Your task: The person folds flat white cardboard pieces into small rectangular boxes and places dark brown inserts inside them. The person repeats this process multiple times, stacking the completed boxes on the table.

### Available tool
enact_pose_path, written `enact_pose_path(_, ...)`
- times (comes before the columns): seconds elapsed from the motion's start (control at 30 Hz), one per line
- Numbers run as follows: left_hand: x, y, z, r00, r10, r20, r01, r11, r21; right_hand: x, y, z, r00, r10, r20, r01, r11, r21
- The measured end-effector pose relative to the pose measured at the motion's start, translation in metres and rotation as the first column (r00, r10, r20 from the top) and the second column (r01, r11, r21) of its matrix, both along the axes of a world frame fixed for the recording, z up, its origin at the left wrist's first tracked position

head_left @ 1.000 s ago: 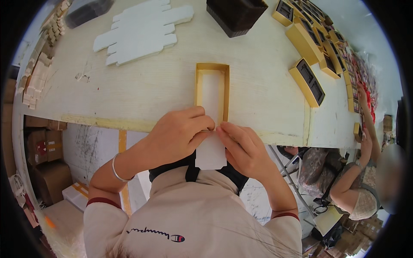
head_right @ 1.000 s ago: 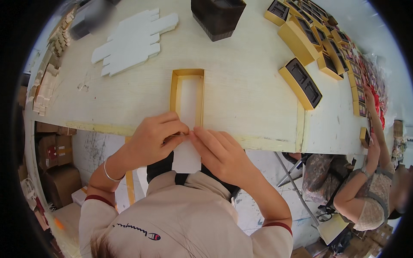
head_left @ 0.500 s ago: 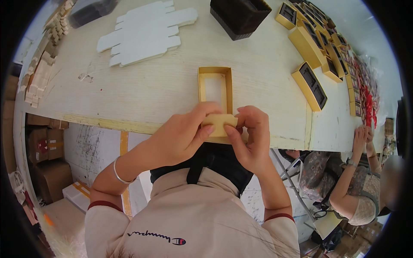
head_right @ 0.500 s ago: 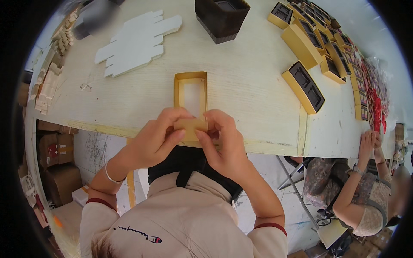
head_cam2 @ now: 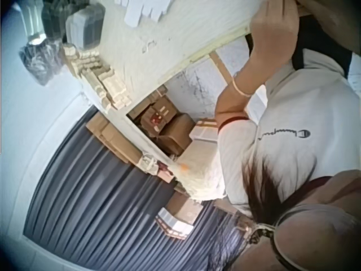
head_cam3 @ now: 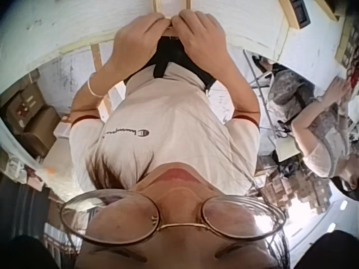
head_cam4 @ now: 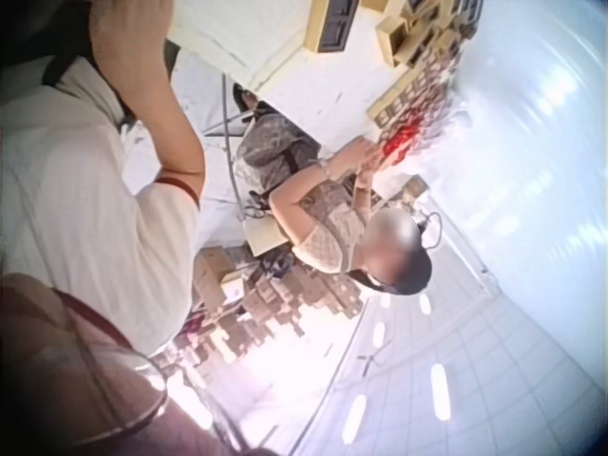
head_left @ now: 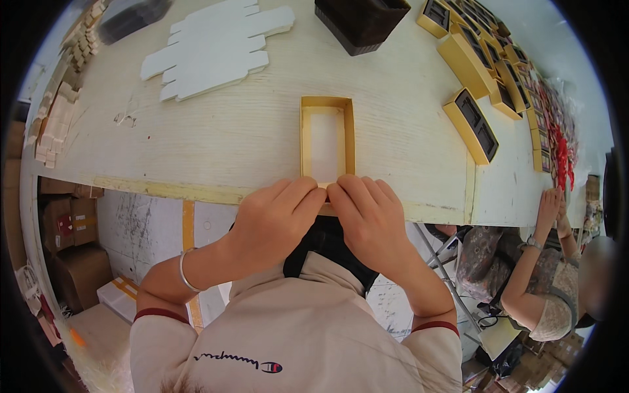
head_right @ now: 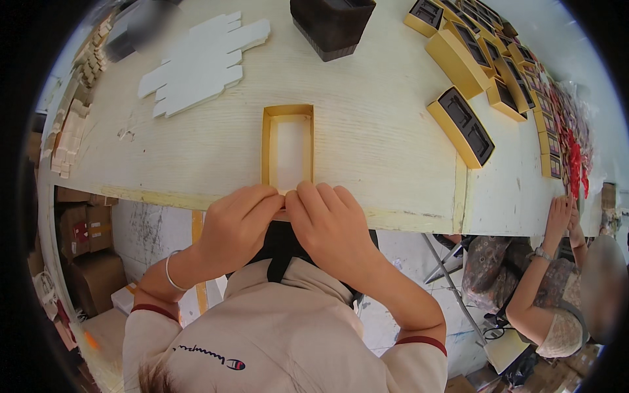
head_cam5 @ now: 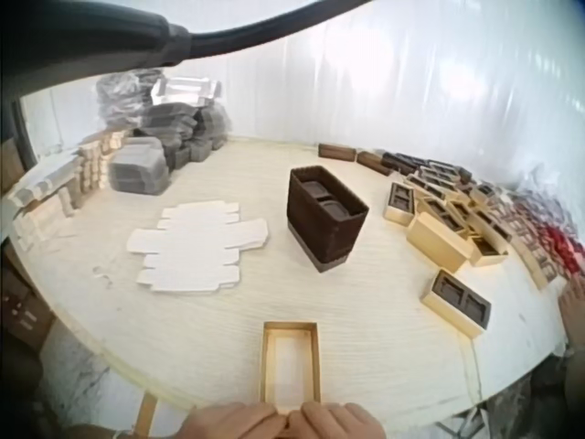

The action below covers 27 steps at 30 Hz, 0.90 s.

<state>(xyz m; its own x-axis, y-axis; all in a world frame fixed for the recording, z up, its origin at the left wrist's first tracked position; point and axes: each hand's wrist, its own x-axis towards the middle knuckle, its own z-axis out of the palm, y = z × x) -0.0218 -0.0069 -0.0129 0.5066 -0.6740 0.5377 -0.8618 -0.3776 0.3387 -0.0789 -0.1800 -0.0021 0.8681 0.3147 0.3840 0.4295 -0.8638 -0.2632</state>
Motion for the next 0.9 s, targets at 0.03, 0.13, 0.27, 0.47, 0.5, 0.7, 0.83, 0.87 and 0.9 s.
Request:
enact_pose_path(0.03,0.0,-0.001,0.002,0.999,-0.008,-0.044,0.011,0.998,0.066,0.002,-0.001,0.002,0.999,0.013,-0.051,-0.011,0.999,0.036)
enact_pose_path(0.13,0.002,-0.001,0.014,0.985,-0.013,-0.173,0.053,0.971,0.232,0.009,-0.004,0.014,0.955,0.031,-0.295,-0.017,0.999,0.051)
enact_pose_path(0.27,0.01,0.003,0.025,0.96,-0.04,-0.278,0.118,0.956,0.269,0.014,-0.011,0.018,0.932,0.148,-0.33,-0.103,0.984,0.148)
enact_pose_path(0.47,0.013,0.007,0.039,0.908,-0.141,-0.394,0.255,0.933,0.254,0.03,-0.034,0.024,0.864,0.374,-0.336,-0.355,0.927,0.118)
enact_pose_path(0.5,0.018,0.008,0.05,0.885,-0.172,-0.434,0.3,0.921,0.249,0.037,-0.042,0.026,0.832,0.431,-0.349,-0.414,0.902,0.124)
enact_pose_path(0.7,0.066,0.022,0.063,0.974,-0.169,-0.151,0.213,0.91,0.355,0.083,-0.078,0.088,0.829,0.385,-0.406,-0.121,0.832,0.541)
enact_pose_path(0.83,0.074,0.012,0.024,0.984,-0.134,-0.121,0.165,0.938,0.306,0.149,-0.072,0.094,0.965,-0.101,0.241,0.075,0.991,0.114)
enact_pose_path(0.87,0.069,0.008,0.02,0.991,-0.091,-0.099,0.117,0.949,0.293,0.161,-0.073,0.086,0.915,-0.101,0.39,0.112,0.994,-0.007)
enact_pose_path(0.9,0.061,0.005,0.02,0.996,-0.042,-0.082,0.065,0.951,0.301,0.169,-0.073,0.081,0.935,-0.114,0.336,0.15,0.985,-0.082)
